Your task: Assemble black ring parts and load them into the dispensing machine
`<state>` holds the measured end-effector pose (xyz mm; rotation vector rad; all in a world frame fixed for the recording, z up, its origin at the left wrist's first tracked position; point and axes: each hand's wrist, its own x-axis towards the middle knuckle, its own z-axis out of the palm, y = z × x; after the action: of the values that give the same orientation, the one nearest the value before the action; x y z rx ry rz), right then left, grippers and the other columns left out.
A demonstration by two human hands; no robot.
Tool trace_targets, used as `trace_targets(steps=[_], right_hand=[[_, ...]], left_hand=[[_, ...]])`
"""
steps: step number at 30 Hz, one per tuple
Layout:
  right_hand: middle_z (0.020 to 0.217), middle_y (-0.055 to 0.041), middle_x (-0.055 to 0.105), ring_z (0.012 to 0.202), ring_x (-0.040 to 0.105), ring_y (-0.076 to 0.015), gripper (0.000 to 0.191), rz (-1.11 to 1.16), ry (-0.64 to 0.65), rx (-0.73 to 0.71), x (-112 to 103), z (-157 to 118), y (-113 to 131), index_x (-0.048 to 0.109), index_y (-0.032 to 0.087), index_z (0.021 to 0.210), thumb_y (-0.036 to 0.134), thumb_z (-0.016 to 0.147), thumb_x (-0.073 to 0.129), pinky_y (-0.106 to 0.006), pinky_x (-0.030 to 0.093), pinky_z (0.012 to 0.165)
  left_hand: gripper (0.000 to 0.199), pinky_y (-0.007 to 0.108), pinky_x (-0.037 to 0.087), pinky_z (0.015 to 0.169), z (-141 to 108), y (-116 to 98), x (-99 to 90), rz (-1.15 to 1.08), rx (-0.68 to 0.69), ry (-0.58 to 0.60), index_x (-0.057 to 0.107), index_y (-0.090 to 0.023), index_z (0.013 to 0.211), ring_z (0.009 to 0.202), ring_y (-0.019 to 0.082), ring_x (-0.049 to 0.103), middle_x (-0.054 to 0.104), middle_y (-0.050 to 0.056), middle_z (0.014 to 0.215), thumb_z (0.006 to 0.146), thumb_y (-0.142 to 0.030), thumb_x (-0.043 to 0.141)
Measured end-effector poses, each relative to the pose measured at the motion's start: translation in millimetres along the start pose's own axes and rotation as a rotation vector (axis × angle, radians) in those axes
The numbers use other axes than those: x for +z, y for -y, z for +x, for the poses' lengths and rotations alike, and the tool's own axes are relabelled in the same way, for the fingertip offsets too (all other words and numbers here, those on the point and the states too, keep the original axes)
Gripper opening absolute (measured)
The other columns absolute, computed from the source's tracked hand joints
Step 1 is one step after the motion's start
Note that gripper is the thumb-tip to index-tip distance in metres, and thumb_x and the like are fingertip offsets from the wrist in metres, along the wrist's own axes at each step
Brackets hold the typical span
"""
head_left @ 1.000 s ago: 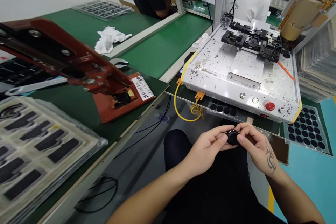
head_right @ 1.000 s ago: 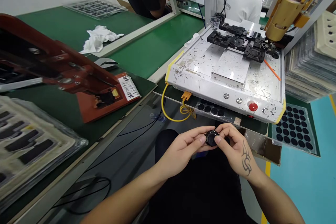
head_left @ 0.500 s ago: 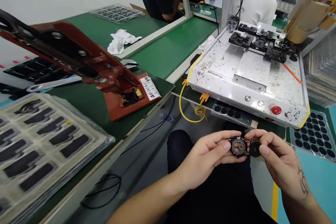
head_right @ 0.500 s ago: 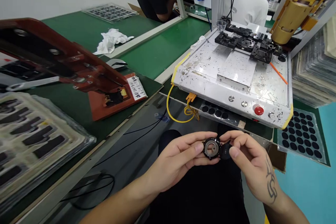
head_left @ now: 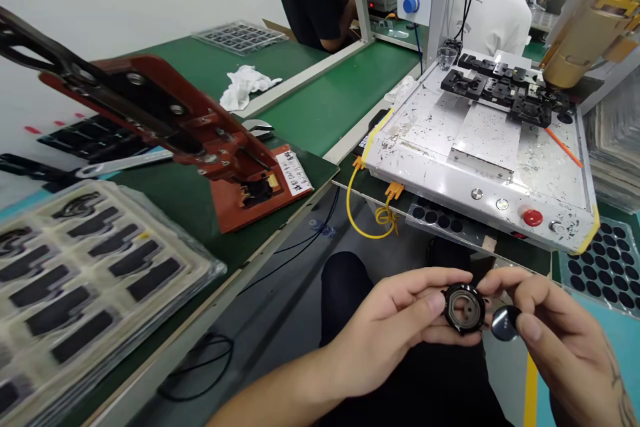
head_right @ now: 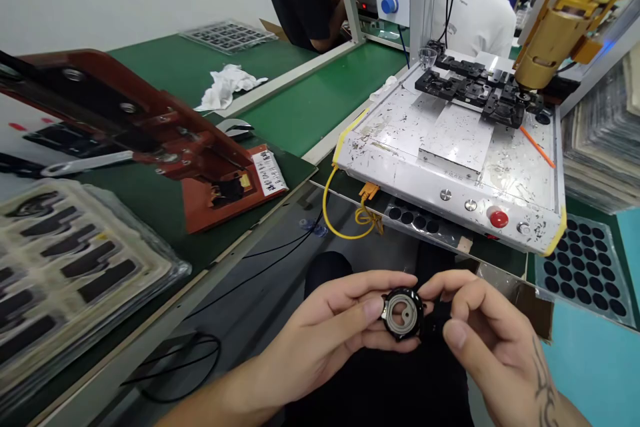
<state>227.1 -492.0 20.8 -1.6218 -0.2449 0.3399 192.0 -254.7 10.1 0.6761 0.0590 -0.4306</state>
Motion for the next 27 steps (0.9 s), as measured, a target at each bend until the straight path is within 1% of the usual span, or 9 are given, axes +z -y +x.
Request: trace_targets(steps=[2, 5, 8, 11, 15, 20, 27], right_hand=[[0.120, -0.0107, 0.075, 0.108, 0.073, -0.0311, 0.018, -0.045, 0.035, -0.024, -1, 4, -4, 0.065, 0.027, 0.090, 0.039, 0.103, 0.069, -0.038, 0.066, 0.081], [0.124, -0.0101, 0.074, 0.115, 0.070, -0.0298, 0.016, -0.110, 0.052, -0.038, 1, 11, -9, 0.065, 0.027, 0.092, 0.037, 0.104, 0.068, -0.037, 0.064, 0.090], [0.124, -0.0087, 0.073, 0.114, 0.069, -0.0280, 0.019, -0.161, 0.033, -0.063, 9, 19, -10, 0.064, 0.027, 0.090, 0.037, 0.104, 0.068, -0.039, 0.061, 0.096], [0.120, -0.0079, 0.071, 0.109, 0.069, -0.0266, 0.020, -0.220, 0.035, -0.100, 17, 25, -9, 0.063, 0.027, 0.088, 0.038, 0.104, 0.067, -0.039, 0.059, 0.096], [0.117, -0.0084, 0.070, 0.105, 0.067, -0.0272, 0.021, -0.265, 0.030, -0.117, 20, 30, -11, 0.062, 0.026, 0.087, 0.038, 0.104, 0.067, -0.041, 0.057, 0.094], [0.116, -0.0060, 0.067, 0.104, 0.065, -0.0248, 0.020, -0.269, 0.030, -0.128, 19, 33, -16, 0.062, 0.026, 0.087, 0.035, 0.104, 0.066, -0.040, 0.054, 0.094], [0.114, -0.0063, 0.067, 0.103, 0.064, -0.0246, 0.021, -0.263, 0.037, -0.108, 19, 34, -18, 0.062, 0.026, 0.087, 0.037, 0.105, 0.066, -0.039, 0.051, 0.091]], left_hand=[[0.031, 0.047, 0.066, 0.103, 2, 2, -2.0, 0.011, 0.021, -0.011, 0.079, -0.020, 0.132, 0.114, 0.030, 0.080, 0.083, 0.014, 0.121, 0.102, -0.029, 0.075], [0.032, 0.048, 0.066, 0.103, 6, 6, -5.3, 0.055, 0.063, -0.051, 0.079, -0.020, 0.132, 0.116, 0.030, 0.078, 0.082, 0.013, 0.123, 0.102, -0.030, 0.076], [0.032, 0.048, 0.065, 0.105, 10, 10, -7.9, 0.141, 0.109, -0.098, 0.079, -0.021, 0.132, 0.118, 0.030, 0.076, 0.080, 0.012, 0.125, 0.102, -0.033, 0.075], [0.034, 0.047, 0.064, 0.107, 14, 14, -9.4, 0.223, 0.142, -0.133, 0.079, -0.021, 0.132, 0.120, 0.030, 0.075, 0.079, 0.011, 0.126, 0.102, -0.037, 0.075], [0.037, 0.048, 0.064, 0.107, 17, 17, -10.5, 0.294, 0.148, -0.155, 0.077, -0.021, 0.135, 0.123, 0.031, 0.074, 0.078, 0.012, 0.128, 0.102, -0.039, 0.074], [0.040, 0.048, 0.063, 0.111, 19, 19, -11.8, 0.328, 0.153, -0.149, 0.075, -0.020, 0.138, 0.127, 0.031, 0.072, 0.075, 0.013, 0.138, 0.104, -0.040, 0.071], [0.038, 0.046, 0.063, 0.111, 20, 20, -11.5, 0.346, 0.161, -0.139, 0.075, -0.021, 0.138, 0.128, 0.031, 0.072, 0.075, 0.012, 0.137, 0.105, -0.039, 0.069]])
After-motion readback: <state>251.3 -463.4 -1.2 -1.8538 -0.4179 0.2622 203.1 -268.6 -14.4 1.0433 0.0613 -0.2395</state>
